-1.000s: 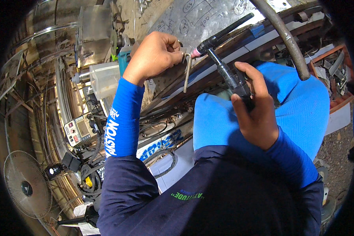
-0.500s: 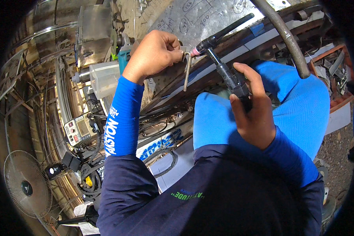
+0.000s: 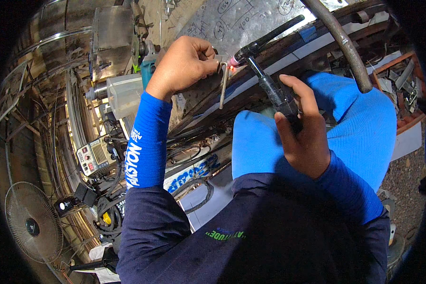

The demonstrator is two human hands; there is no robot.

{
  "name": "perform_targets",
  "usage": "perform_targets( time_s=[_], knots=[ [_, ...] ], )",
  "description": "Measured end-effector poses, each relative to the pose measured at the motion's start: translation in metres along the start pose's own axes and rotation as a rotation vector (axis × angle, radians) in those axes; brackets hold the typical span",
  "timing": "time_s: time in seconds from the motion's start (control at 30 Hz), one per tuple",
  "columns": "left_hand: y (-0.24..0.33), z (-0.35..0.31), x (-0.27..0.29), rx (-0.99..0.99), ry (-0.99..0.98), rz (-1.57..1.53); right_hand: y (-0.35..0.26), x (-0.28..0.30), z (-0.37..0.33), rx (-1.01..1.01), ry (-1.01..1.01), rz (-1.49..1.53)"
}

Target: The person sits at a workbench and repeatedly bends small metal rods into hooks using a hammer and anvil. They then use a welding torch to heat and weld the bent ends. The person handles multiple rods one at a time, placing finished hooks on the workbench.

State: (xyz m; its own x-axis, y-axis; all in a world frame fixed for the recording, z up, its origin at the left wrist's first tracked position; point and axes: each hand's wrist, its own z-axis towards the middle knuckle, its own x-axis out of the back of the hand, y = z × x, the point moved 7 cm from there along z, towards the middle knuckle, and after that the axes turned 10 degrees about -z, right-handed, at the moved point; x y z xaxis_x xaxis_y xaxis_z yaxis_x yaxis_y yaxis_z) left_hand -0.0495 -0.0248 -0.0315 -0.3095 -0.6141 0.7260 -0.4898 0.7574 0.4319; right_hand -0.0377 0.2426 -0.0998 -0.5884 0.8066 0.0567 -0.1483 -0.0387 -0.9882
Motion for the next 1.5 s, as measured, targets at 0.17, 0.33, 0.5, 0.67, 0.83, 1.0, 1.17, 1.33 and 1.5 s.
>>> perform_targets(
  time_s=[0.17, 0.33, 0.5, 0.67, 0.83, 1.0, 1.17, 1.33, 1.5],
  knots=[
    [0.005, -0.003, 0.000, -0.013, 0.071, -0.076, 0.004, 0.003, 0.000, -0.096, 0.016, 0.044],
    [0.005, -0.002, 0.000, -0.007, 0.058, -0.089, 0.002, 0.004, 0.001, -0.021, 0.054, 0.048],
    [0.001, -0.002, 0.000, 0.009, 0.002, -0.026, 0.006, 0.003, -0.003, -0.073, 0.028, 0.066],
    [-0.002, -0.002, 0.002, 0.020, -0.009, -0.052, 0.002, 0.005, -0.002, -0.083, 0.136, 0.268],
    [-0.004, -0.007, 0.004, -0.034, -0.027, -0.150, -0.005, 0.019, 0.000, -0.135, 0.212, 0.318],
    [0.010, -0.016, 0.005, -0.053, -0.037, -0.236, -0.002, 0.024, -0.001, -0.142, 0.257, 0.344],
    [0.014, -0.016, 0.013, -0.097, 0.000, -0.296, -0.001, 0.021, -0.002, -0.165, 0.247, 0.376],
    [0.011, 0.002, 0.032, -0.113, 0.107, -0.288, 0.003, 0.020, -0.004, -0.238, 0.266, 0.384],
    [0.017, 0.063, 0.088, -0.090, 0.406, -0.187, 0.007, 0.023, -0.004, -0.243, 0.256, 0.400]
  ],
)
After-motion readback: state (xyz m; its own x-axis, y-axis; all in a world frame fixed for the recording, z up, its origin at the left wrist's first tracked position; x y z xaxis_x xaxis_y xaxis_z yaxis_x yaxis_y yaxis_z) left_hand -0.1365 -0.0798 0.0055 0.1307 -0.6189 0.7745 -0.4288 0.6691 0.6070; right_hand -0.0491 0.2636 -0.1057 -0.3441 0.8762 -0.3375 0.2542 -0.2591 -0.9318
